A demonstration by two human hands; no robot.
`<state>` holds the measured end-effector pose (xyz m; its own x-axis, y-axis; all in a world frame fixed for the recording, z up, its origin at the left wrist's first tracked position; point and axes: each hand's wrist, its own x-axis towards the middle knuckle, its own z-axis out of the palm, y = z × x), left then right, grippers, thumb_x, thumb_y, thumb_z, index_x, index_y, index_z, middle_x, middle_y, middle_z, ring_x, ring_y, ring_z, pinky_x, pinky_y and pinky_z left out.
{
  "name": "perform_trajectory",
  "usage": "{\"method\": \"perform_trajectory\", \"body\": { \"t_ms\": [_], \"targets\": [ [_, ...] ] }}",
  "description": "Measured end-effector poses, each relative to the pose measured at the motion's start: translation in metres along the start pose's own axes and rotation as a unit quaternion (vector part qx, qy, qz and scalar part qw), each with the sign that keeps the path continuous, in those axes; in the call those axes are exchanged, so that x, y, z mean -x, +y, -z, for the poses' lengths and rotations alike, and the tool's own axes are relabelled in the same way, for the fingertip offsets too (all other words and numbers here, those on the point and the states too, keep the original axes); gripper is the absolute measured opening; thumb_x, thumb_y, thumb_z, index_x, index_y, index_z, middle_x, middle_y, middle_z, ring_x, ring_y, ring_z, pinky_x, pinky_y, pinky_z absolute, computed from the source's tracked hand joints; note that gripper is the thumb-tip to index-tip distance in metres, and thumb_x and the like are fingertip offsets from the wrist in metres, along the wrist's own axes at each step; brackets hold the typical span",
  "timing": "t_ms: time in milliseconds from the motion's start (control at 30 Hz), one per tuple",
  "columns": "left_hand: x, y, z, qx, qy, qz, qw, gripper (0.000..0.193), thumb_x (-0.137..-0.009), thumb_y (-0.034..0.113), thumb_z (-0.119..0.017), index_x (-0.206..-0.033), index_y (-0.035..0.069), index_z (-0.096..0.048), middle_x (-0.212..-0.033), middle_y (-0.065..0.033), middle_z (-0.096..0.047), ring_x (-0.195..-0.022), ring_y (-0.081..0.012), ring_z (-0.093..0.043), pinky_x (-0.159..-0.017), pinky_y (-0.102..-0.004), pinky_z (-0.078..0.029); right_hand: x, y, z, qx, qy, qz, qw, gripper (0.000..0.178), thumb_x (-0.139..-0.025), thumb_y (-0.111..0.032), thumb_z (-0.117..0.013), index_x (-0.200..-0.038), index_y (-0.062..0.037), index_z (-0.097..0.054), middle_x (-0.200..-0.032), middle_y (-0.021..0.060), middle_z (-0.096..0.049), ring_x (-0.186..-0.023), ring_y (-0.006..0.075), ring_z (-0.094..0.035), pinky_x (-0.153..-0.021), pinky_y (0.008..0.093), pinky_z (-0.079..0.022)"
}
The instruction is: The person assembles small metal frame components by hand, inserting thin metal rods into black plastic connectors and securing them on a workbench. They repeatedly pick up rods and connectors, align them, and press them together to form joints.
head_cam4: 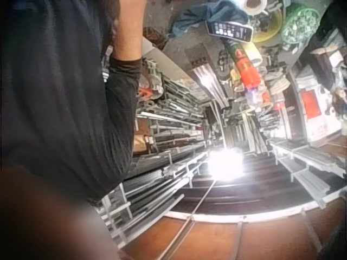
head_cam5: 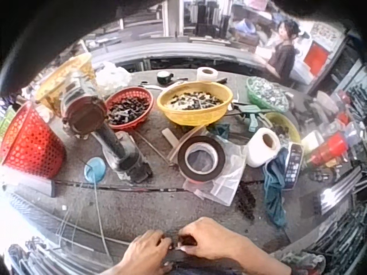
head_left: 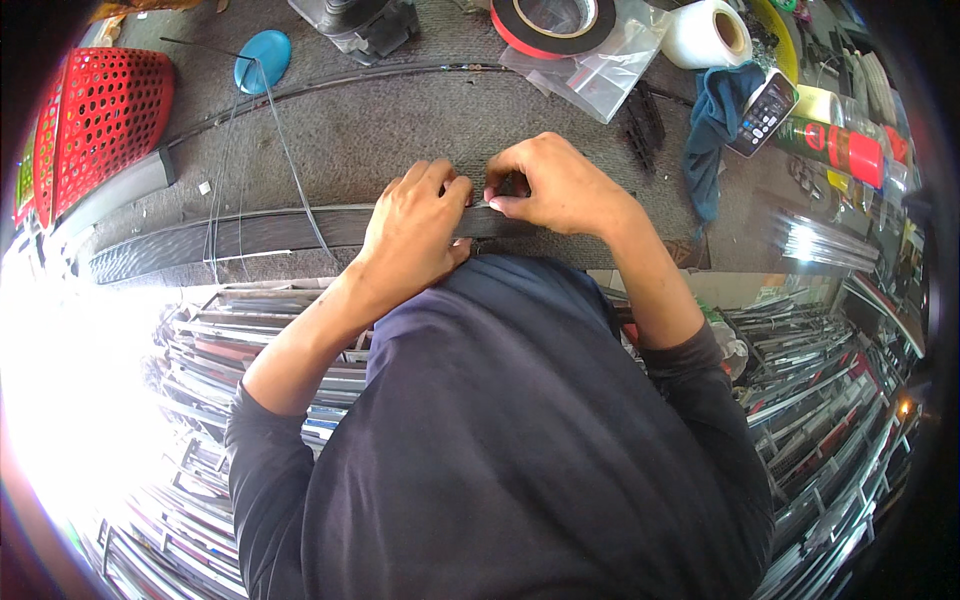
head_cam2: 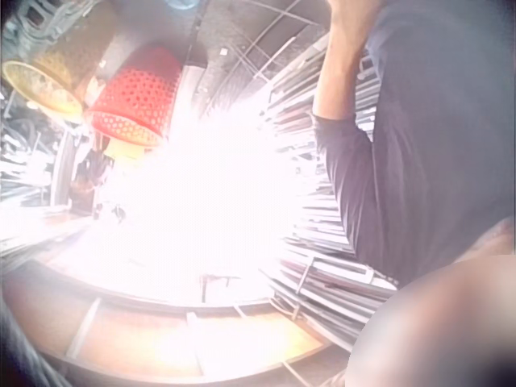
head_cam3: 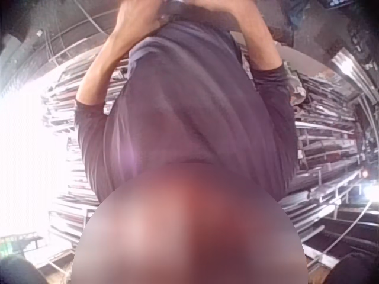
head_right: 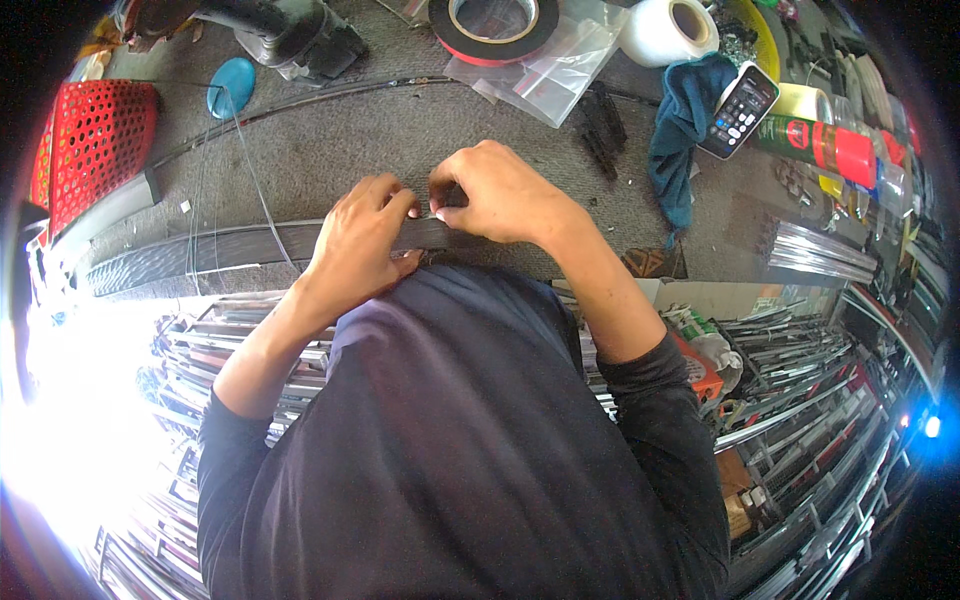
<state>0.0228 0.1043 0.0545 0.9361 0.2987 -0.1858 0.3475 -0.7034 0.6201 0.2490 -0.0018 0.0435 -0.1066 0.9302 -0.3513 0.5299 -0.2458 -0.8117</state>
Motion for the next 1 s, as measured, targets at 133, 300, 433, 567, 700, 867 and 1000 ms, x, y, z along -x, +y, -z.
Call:
{"method": "perform_trajectory", "body": {
  "t_ms": [133,300,433,567,700,867,1000],
  "targets": [
    [-0.002,0.002,0.005,-0.038,-0.034,-0.004,0.999,0.05,-0.077,0.018,-0.094,-0.118,0.005,-0.068,-0.118,-0.0172,-0.069,-0.117,-0.0406,-0.068,-0.101,-0.0531,-0.054,-0.001,0.004,0.004,-0.026,-0.008,0.005,1.0,0.023,-0.087,-0.011,-0.086,-0.105,0.0015,-0.081,-0.094,0.0149,-0.081,-0.08,0.0275,-0.071,-0.08,0.0406,-0.06],
    [-0.006,0.004,0.007,-0.035,-0.052,0.002,0.998,0.054,-0.076,0.017,-0.095,-0.119,0.004,-0.066,-0.117,-0.0177,-0.071,-0.117,-0.0421,-0.068,-0.101,-0.0536,-0.053,-0.006,0.006,0.003,-0.007,0.0,0.018,1.0,0.025,-0.09,-0.015,-0.088,-0.11,0.0006,-0.083,-0.095,0.0145,-0.082,-0.081,0.0261,-0.072,-0.081,0.0413,-0.06],
    [-0.01,0.001,0.003,-0.005,-0.036,0.019,0.999,0.056,-0.074,0.014,-0.096,-0.121,0.004,-0.067,-0.115,-0.0184,-0.071,-0.114,-0.0439,-0.069,-0.1,-0.0537,-0.054,-0.004,0.004,0.009,-0.048,-0.046,0.014,0.998,0.026,-0.092,-0.018,-0.089,-0.11,0.0002,-0.085,-0.093,0.0146,-0.082,-0.079,0.0253,-0.071,-0.08,0.0415,-0.06],
    [-0.017,-0.01,0.007,0.066,-0.057,0.017,0.996,0.051,-0.076,0.013,-0.096,-0.12,0.003,-0.072,-0.115,-0.0181,-0.071,-0.112,-0.0436,-0.07,-0.096,-0.0523,-0.056,-0.002,-0.003,0.014,-0.052,-0.045,-0.012,0.998,0.024,-0.092,-0.016,-0.089,-0.108,0.0004,-0.085,-0.092,0.0134,-0.082,-0.077,0.0246,-0.07,-0.078,0.0411,-0.058],
    [-0.027,-0.021,0.015,0.143,-0.081,0.017,0.986,0.038,-0.083,0.013,-0.093,-0.116,0.001,-0.078,-0.114,-0.0174,-0.073,-0.11,-0.0413,-0.073,-0.094,-0.0492,-0.058,-0.003,-0.008,0.012,-0.054,-0.017,-0.007,0.998,0.023,-0.092,-0.015,-0.088,-0.109,-0.0001,-0.085,-0.092,0.0129,-0.081,-0.077,0.0233,-0.07,-0.076,0.0402,-0.058],
    [-0.037,-0.027,0.023,0.169,-0.083,0.032,0.982,0.033,-0.088,0.019,-0.094,-0.116,0.002,-0.085,-0.106,-0.0173,-0.082,-0.097,-0.0371,-0.08,-0.09,-0.0445,-0.062,-0.002,-0.007,0.013,-0.042,0.012,-0.017,0.999,0.025,-0.091,-0.015,-0.088,-0.11,0.0003,-0.084,-0.088,0.0135,-0.078,-0.075,0.0226,-0.067,-0.075,0.0393,-0.058],
    [-0.042,-0.03,0.03,0.193,-0.089,0.06,0.975,0.029,-0.089,0.02,-0.093,-0.111,0.002,-0.087,-0.099,-0.0159,-0.083,-0.087,-0.0309,-0.078,-0.082,-0.0409,-0.061,-0.003,-0.006,0.017,-0.029,-0.006,-0.022,0.999,0.026,-0.091,-0.015,-0.088,-0.112,-0.0002,-0.084,-0.085,0.0147,-0.076,-0.076,0.0233,-0.067,-0.075,0.0399,-0.057]
  ]
}}
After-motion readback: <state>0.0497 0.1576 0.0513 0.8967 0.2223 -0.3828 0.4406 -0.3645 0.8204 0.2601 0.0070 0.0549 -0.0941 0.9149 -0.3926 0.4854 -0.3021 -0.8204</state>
